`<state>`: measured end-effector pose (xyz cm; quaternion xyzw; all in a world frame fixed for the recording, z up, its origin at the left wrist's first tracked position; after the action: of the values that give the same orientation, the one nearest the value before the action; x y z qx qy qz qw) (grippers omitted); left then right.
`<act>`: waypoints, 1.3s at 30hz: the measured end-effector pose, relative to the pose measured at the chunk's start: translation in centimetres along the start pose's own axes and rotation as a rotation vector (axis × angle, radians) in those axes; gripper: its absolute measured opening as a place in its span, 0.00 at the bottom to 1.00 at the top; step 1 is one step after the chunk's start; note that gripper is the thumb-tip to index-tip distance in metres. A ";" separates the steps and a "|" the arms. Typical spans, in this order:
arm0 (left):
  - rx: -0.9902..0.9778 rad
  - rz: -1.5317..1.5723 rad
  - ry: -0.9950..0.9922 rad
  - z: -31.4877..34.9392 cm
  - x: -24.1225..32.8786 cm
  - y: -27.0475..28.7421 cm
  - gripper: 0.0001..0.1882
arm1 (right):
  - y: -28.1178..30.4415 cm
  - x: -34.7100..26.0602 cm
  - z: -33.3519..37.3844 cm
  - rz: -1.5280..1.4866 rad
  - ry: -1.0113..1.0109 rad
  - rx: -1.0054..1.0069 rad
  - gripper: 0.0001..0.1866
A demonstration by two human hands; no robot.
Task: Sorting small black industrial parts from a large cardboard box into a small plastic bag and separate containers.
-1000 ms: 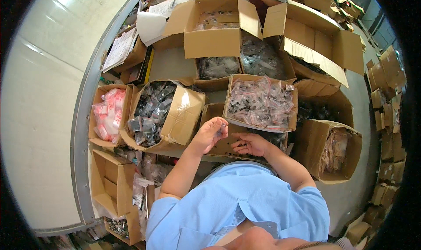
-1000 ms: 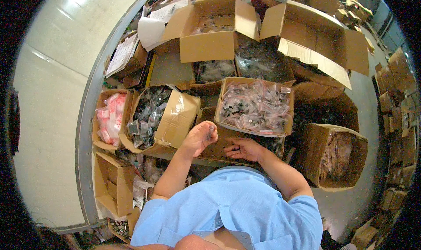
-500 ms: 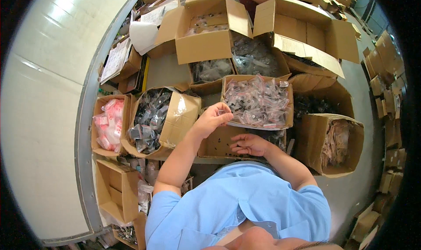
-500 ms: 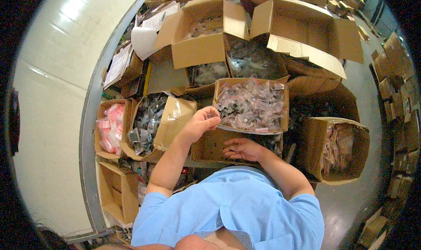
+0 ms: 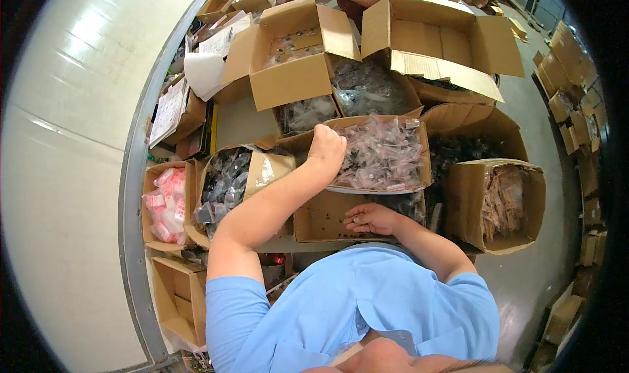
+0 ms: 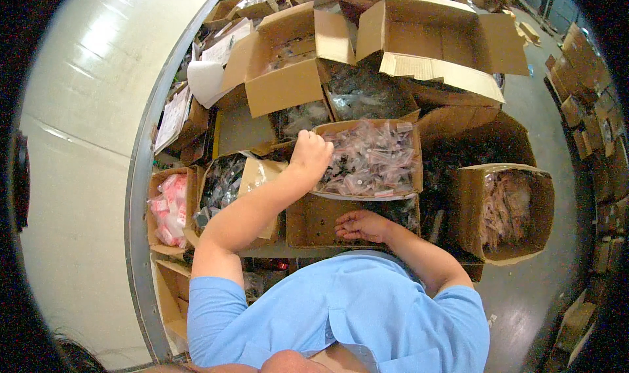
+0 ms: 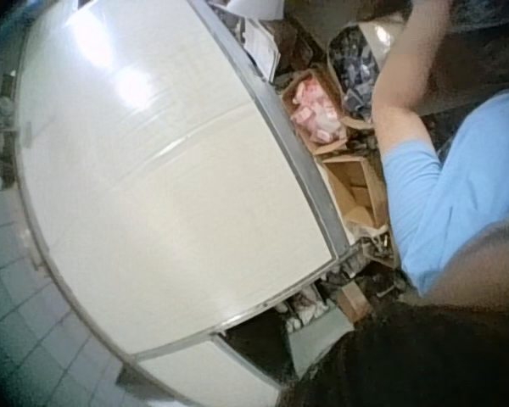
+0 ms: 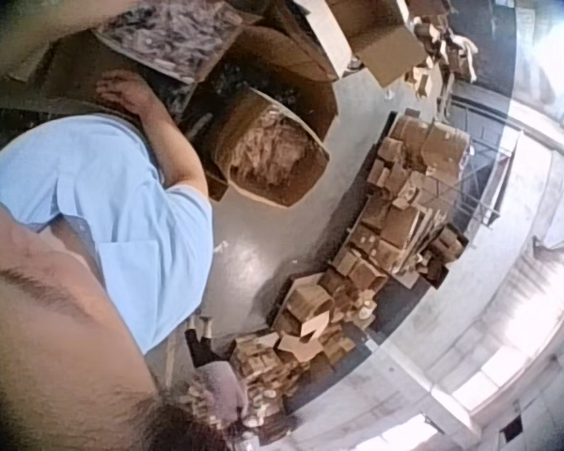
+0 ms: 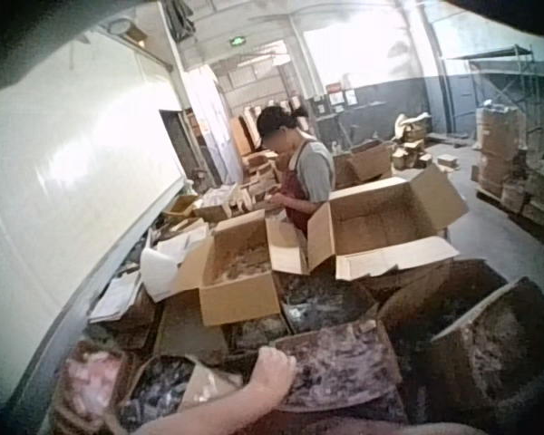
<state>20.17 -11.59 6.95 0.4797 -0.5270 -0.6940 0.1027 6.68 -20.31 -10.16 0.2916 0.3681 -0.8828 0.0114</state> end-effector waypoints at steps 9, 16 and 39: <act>0.254 0.582 0.035 0.3 -2.1 0.3 0.10 | 0.0 -0.5 0.5 -0.091 -0.075 0.053 0.19; -0.052 1.861 0.559 5.0 -2.0 -1.8 0.14 | -1.2 -1.6 1.3 -0.245 -0.114 -0.077 0.20; -0.048 3.282 0.756 13.3 4.8 -1.7 0.18 | -2.4 -2.6 2.8 -0.142 -0.042 0.109 0.25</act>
<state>8.02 -5.62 2.64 0.4113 0.3719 -0.2775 -0.7845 6.85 -20.89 -5.66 0.2465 0.3390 -0.9060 -0.0594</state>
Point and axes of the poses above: each hand's wrist, its own z-axis away from the middle knuckle, its own y-axis out of the back of the hand, x = y × z, the point moved 5 cm from there along -z, towards the middle knuckle, and after that the axes turned 14 degrees about x, right-handed, at the moved point
